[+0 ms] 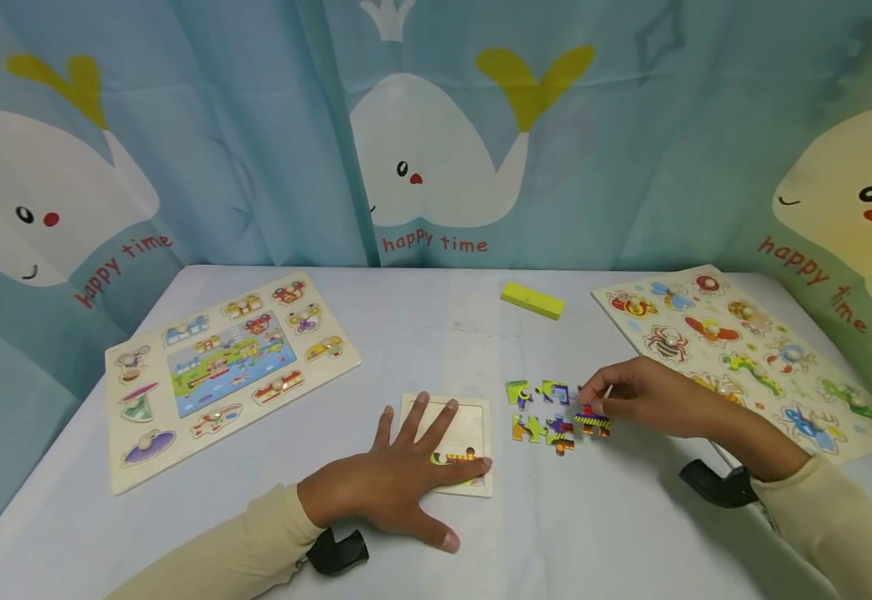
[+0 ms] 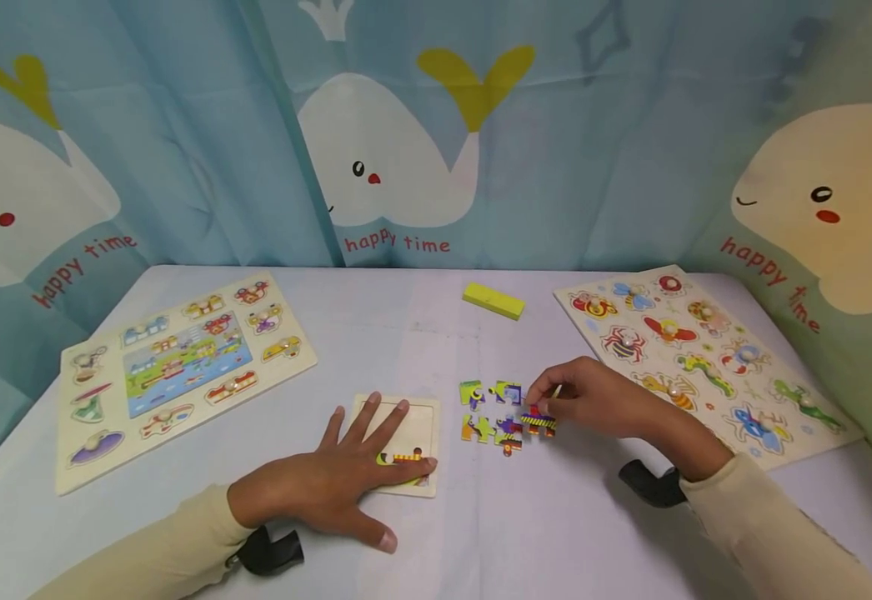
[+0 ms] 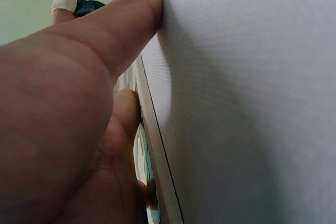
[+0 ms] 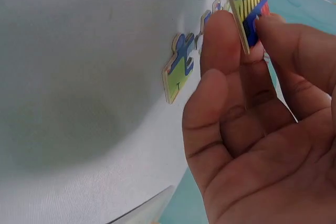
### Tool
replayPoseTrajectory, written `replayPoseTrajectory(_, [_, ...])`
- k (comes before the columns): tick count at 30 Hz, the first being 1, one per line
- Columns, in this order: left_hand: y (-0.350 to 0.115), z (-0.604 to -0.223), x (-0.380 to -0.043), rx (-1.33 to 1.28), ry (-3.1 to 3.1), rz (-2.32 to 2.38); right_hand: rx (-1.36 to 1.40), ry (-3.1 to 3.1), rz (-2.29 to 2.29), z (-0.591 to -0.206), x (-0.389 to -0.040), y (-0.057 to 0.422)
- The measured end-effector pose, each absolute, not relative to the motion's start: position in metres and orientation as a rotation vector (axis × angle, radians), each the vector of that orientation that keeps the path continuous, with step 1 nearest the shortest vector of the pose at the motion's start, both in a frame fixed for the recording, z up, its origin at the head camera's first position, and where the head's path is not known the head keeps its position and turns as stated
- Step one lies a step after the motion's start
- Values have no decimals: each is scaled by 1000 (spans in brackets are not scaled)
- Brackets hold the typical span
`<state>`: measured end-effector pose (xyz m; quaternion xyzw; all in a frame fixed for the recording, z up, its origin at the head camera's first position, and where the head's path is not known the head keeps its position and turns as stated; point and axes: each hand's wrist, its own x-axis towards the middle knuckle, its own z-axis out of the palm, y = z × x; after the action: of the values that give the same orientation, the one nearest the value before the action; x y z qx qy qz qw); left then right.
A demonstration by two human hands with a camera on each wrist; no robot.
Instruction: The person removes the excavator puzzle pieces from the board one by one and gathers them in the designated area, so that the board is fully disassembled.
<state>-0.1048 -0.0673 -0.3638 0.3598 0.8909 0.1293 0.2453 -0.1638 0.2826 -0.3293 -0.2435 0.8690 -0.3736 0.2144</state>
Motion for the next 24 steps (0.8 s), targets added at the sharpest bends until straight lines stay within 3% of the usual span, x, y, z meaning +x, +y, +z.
replayPoseTrajectory(24, [-66, -364, -105, 995, 2434, 318, -683, 2327, -926, -333, -163, 282])
